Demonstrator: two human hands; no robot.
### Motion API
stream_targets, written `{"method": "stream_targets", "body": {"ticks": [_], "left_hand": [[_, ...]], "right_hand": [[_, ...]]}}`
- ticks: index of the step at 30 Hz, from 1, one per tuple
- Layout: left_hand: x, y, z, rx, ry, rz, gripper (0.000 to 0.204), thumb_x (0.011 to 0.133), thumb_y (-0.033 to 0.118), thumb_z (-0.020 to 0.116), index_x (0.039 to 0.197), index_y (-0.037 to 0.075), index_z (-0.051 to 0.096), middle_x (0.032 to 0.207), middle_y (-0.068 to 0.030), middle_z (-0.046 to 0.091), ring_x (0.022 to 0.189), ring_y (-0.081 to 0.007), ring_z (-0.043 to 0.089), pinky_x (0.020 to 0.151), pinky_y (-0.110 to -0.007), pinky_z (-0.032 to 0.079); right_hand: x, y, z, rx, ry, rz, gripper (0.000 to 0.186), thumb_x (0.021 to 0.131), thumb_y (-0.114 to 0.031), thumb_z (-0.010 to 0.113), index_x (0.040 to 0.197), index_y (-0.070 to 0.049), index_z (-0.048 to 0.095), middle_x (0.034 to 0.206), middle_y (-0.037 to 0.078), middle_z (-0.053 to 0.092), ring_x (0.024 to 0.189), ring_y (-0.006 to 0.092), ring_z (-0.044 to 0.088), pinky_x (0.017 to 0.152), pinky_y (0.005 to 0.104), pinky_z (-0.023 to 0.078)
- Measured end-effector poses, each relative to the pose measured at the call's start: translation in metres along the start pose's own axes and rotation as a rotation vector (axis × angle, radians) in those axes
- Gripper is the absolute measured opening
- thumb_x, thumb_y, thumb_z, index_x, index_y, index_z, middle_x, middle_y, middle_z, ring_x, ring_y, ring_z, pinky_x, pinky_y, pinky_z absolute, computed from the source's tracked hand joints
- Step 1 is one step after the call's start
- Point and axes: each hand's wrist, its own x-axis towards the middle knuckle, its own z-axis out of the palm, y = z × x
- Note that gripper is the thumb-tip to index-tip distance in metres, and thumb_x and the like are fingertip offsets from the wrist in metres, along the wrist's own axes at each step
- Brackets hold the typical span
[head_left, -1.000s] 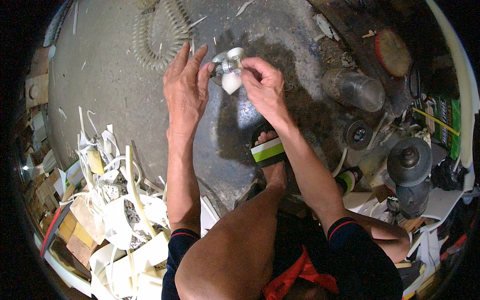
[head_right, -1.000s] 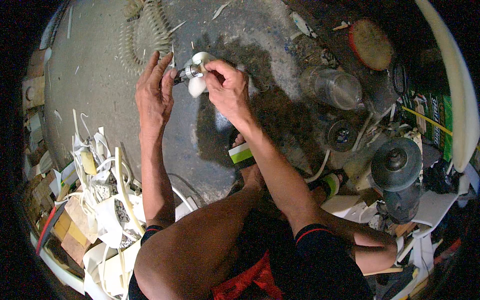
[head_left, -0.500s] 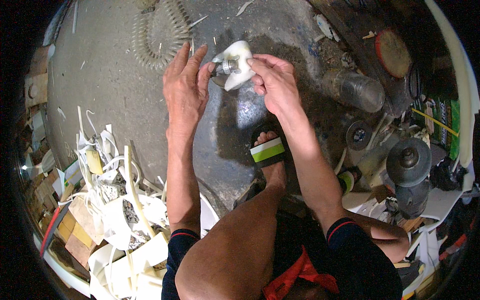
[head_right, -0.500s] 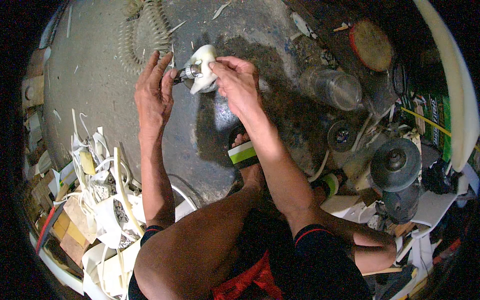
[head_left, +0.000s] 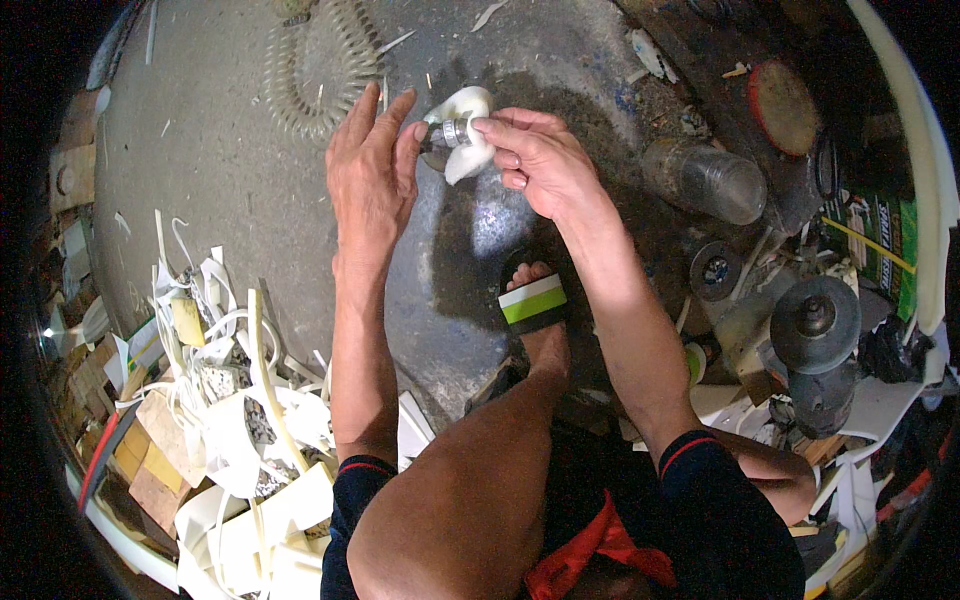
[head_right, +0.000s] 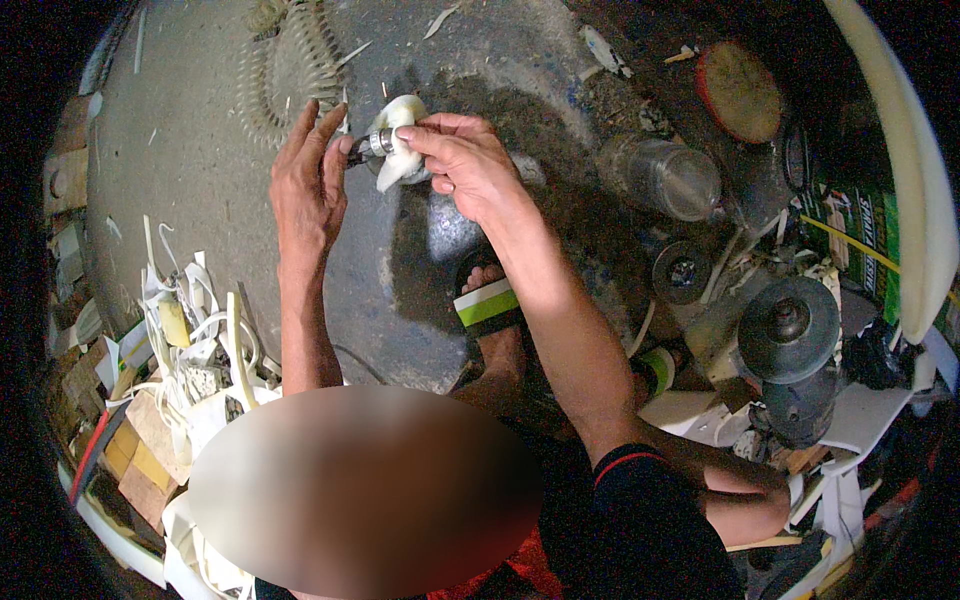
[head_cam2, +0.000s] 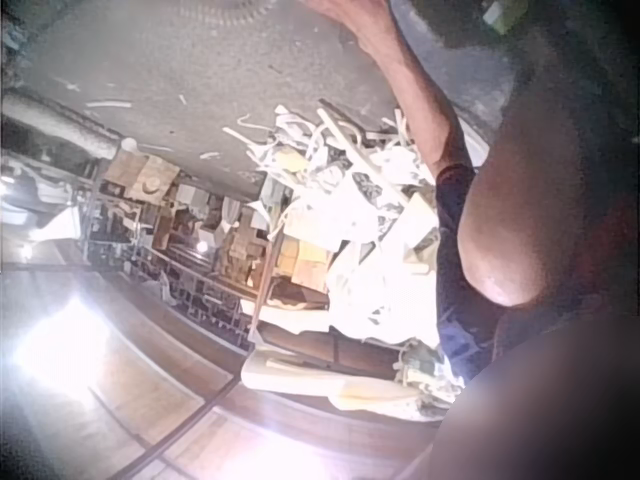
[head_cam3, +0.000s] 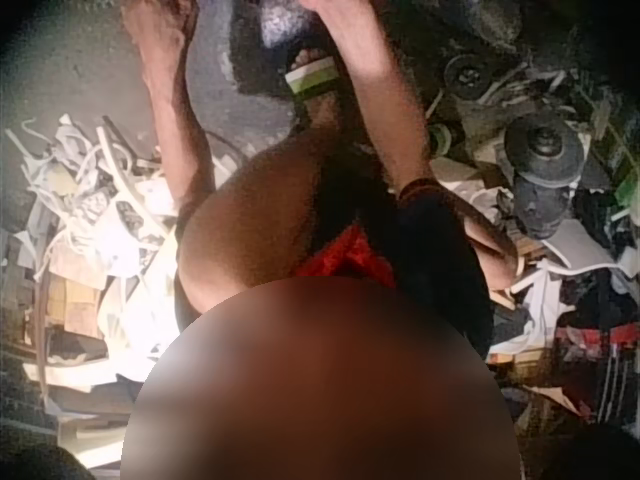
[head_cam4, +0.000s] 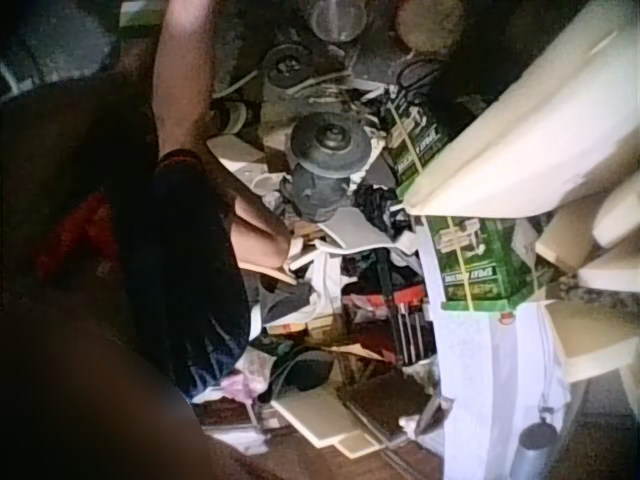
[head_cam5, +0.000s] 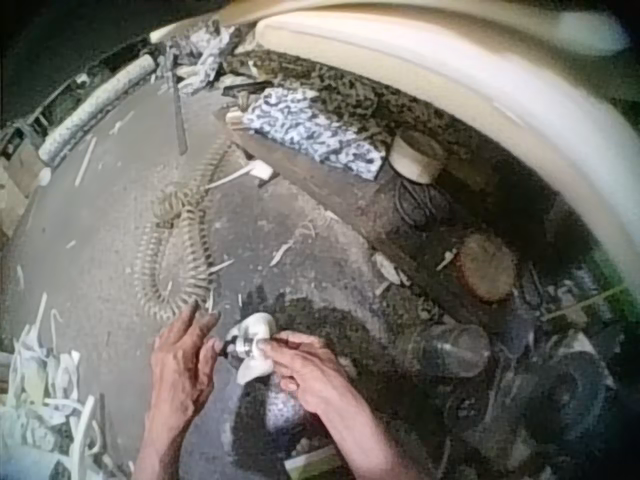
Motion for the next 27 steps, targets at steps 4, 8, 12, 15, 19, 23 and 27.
{"method": "stream_targets", "body": {"ticks": [4,8,12,15,19,23,27], "left_hand": [[0.001,-0.001,0.001,-0.012,0.006,0.002,0.034,0.097,0.029,0.059,0.125,0.010,0.066,0.134,-0.0246,0.057,0.122,-0.0396,0.056,0.103,-0.048,0.042],[0.000,-0.001,0.002,0.002,0.004,-0.001,0.033,0.098,0.027,0.058,0.125,0.010,0.066,0.135,-0.0237,0.057,0.122,-0.0388,0.057,0.103,-0.048,0.042],[0.001,0.000,0.002,0.012,0.002,-0.010,0.033,0.098,0.027,0.058,0.125,0.010,0.066,0.135,-0.0233,0.057,0.121,-0.0384,0.057,0.103,-0.048,0.042],[0.002,0.002,0.002,0.013,-0.005,-0.020,0.032,0.098,0.026,0.058,0.125,0.010,0.066,0.135,-0.0234,0.057,0.121,-0.0383,0.057,0.102,-0.048,0.042],[0.002,0.004,0.000,0.008,-0.023,-0.046,0.033,0.098,0.026,0.058,0.126,0.010,0.066,0.136,-0.0236,0.056,0.122,-0.0382,0.057,0.102,-0.048,0.043],[0.002,0.004,0.000,0.023,-0.026,-0.049,0.034,0.098,0.027,0.058,0.126,0.010,0.066,0.137,-0.0238,0.056,0.123,-0.0383,0.057,0.102,-0.048,0.043],[0.003,0.004,0.001,0.040,-0.023,-0.038,0.034,0.099,0.027,0.057,0.126,0.009,0.066,0.137,-0.0241,0.055,0.123,-0.0386,0.057,0.102,-0.048,0.043]], "right_hand": [[0.001,0.007,0.001,0.058,0.005,-0.020,0.022,0.088,-0.015,0.075,0.100,-0.002,0.062,0.075,-0.004,0.054,0.055,0.0007,0.039,0.042,0.0189,0.027],[0.003,0.013,0.001,0.116,0.015,-0.004,0.019,0.090,-0.014,0.071,0.101,-0.002,0.061,0.075,-0.004,0.054,0.055,0.0007,0.040,0.042,0.0186,0.028],[0.007,0.014,-0.001,0.156,-0.081,0.038,0.016,0.092,-0.013,0.069,0.102,-0.003,0.061,0.075,-0.003,0.055,0.054,0.0010,0.040,0.042,0.0184,0.028],[0.008,0.015,-0.001,0.149,-0.024,0.049,0.015,0.093,-0.014,0.067,0.102,-0.004,0.062,0.075,-0.003,0.055,0.054,0.0011,0.040,0.042,0.0184,0.028],[0.008,0.017,0.000,0.135,-0.029,0.045,0.014,0.093,-0.015,0.067,0.101,-0.005,0.062,0.075,-0.003,0.055,0.055,0.0010,0.041,0.042,0.0186,0.028],[0.007,0.019,0.000,0.140,-0.006,0.039,0.013,0.093,-0.016,0.067,0.100,-0.006,0.063,0.075,-0.004,0.054,0.054,0.0011,0.041,0.042,0.0187,0.028],[0.007,0.020,0.000,0.163,-0.027,0.041,0.013,0.094,-0.017,0.067,0.100,-0.006,0.063,0.074,-0.004,0.055,0.054,0.0011,0.041,0.042,0.0186,0.029]]}}
